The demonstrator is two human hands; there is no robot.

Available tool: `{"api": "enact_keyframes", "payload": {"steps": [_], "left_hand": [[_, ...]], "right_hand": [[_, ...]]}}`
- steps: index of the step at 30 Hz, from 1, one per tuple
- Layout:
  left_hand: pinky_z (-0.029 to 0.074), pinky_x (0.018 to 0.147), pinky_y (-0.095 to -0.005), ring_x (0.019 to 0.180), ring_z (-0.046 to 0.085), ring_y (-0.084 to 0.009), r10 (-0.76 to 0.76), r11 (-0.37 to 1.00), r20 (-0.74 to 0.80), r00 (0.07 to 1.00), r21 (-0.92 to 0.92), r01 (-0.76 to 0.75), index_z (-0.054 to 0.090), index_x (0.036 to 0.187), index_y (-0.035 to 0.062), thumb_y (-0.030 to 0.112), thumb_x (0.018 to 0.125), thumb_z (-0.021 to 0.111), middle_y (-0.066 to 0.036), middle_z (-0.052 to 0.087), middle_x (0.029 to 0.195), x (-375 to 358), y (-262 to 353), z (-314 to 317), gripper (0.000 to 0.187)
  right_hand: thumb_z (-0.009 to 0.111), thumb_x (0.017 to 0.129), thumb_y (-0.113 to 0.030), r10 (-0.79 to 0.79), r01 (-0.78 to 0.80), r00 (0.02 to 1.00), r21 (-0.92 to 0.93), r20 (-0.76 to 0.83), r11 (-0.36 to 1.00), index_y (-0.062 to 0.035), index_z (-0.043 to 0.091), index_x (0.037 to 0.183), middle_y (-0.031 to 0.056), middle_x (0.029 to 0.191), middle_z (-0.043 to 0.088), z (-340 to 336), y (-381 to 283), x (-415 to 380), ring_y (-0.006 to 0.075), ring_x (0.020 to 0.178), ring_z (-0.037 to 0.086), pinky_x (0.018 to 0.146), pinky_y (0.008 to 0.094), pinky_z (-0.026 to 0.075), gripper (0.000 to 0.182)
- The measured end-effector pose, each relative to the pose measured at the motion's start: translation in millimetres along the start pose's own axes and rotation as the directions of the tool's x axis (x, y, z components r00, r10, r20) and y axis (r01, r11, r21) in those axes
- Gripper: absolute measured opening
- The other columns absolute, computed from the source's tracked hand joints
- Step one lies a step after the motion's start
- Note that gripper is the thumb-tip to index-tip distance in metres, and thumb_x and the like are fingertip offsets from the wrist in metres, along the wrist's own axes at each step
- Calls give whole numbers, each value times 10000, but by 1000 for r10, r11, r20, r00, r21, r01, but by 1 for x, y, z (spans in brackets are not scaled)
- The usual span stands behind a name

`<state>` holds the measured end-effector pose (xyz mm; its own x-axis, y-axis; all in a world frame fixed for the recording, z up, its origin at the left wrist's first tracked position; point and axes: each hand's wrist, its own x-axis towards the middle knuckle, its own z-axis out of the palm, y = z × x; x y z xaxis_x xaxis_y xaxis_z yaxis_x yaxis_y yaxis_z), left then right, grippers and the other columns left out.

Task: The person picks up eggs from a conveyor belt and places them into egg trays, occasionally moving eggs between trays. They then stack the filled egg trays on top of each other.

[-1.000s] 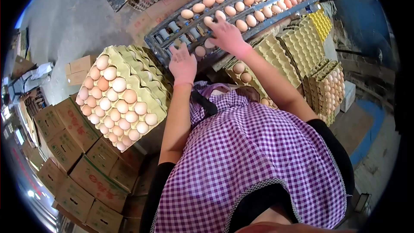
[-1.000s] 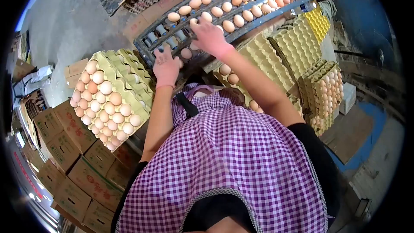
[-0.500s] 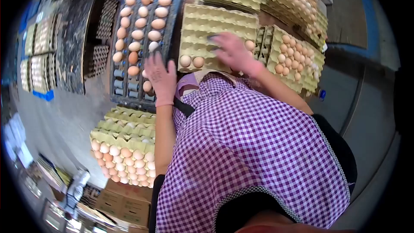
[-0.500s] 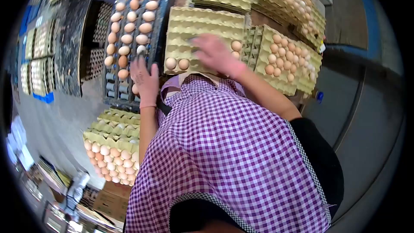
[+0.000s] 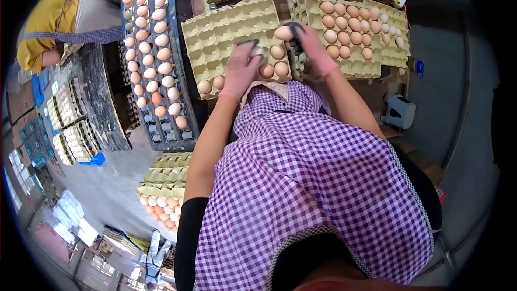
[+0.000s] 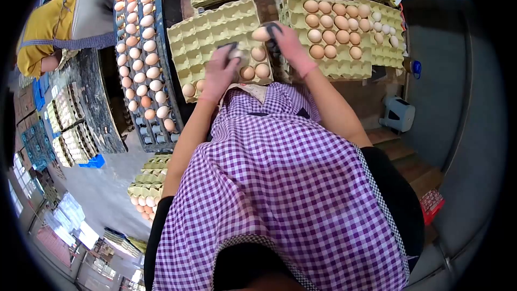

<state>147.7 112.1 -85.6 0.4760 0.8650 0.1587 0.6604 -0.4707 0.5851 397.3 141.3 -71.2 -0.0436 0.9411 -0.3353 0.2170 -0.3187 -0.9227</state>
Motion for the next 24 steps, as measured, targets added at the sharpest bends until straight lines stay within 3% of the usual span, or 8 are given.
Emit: {"api": "enact_keyframes", "payload": {"steps": [4,6,7,10,14,18,21,24], "left_hand": [[520,971,-403,1077,638,-311,-523,461,137,841,-785,414,676,1184,39,181,865,667,-174,604,1189,-18,13,-39,349],[533,930,-382,1055,645,-317,-374,917,281,884,-28,397,675,1207,112,243,856,702,-171,586,1222,-6,43,-47,375],[537,908,-386,1067,641,-318,-273,957,386,881,201,209,665,1222,157,313,827,742,-170,581,1219,-1,44,-38,432],[534,908,-429,1122,619,-332,-227,966,476,850,220,135,651,1219,153,358,797,772,-176,572,1259,10,43,-29,484],[494,1007,-357,1263,571,-236,-449,749,272,851,-404,525,584,1349,88,228,844,756,-126,563,1384,-46,21,-38,551],[451,1056,-324,1178,598,-194,-671,-29,313,672,-917,399,547,1352,14,91,850,674,-112,614,1293,-96,33,-109,523],[495,979,-328,1083,623,-203,-764,389,101,638,-717,579,620,1259,32,118,841,677,-102,656,1195,-122,-8,-117,431],[516,934,-373,1118,615,-290,-626,747,-34,779,260,612,654,1229,168,290,785,789,-145,661,1127,-115,-26,-105,480]], "right_hand": [[537,994,-341,-19,-30,973,207,231,978,-65,626,1251,61,1114,679,-23,-11,-14,175,1007,654,888,332,522,388],[576,956,-312,-208,273,953,-326,221,905,-93,618,1246,83,1174,652,-4,-2,-17,221,1015,660,855,357,535,366],[615,917,-282,-376,461,877,-744,299,484,-120,611,1241,105,1234,625,5,-4,-17,267,1022,667,823,381,549,362],[660,901,-344,-35,425,893,-816,448,392,-192,613,1285,163,1337,567,11,-29,-13,331,1129,626,935,412,513,416],[634,923,-306,-6,72,917,-150,399,986,-107,579,1308,97,1240,615,-20,-17,-14,186,1066,629,931,325,503,436],[618,921,-291,-1,-180,905,386,426,905,-86,587,1308,120,1195,617,-15,-40,-45,185,1044,612,902,302,489,439],[635,899,-314,-75,298,913,-528,402,795,-173,617,1267,193,1125,592,1,-43,-54,332,1005,627,888,387,531,395],[713,860,-344,-175,503,863,-841,474,200,-195,629,1226,165,1242,529,27,-35,-70,326,986,653,810,426,550,404]]}}
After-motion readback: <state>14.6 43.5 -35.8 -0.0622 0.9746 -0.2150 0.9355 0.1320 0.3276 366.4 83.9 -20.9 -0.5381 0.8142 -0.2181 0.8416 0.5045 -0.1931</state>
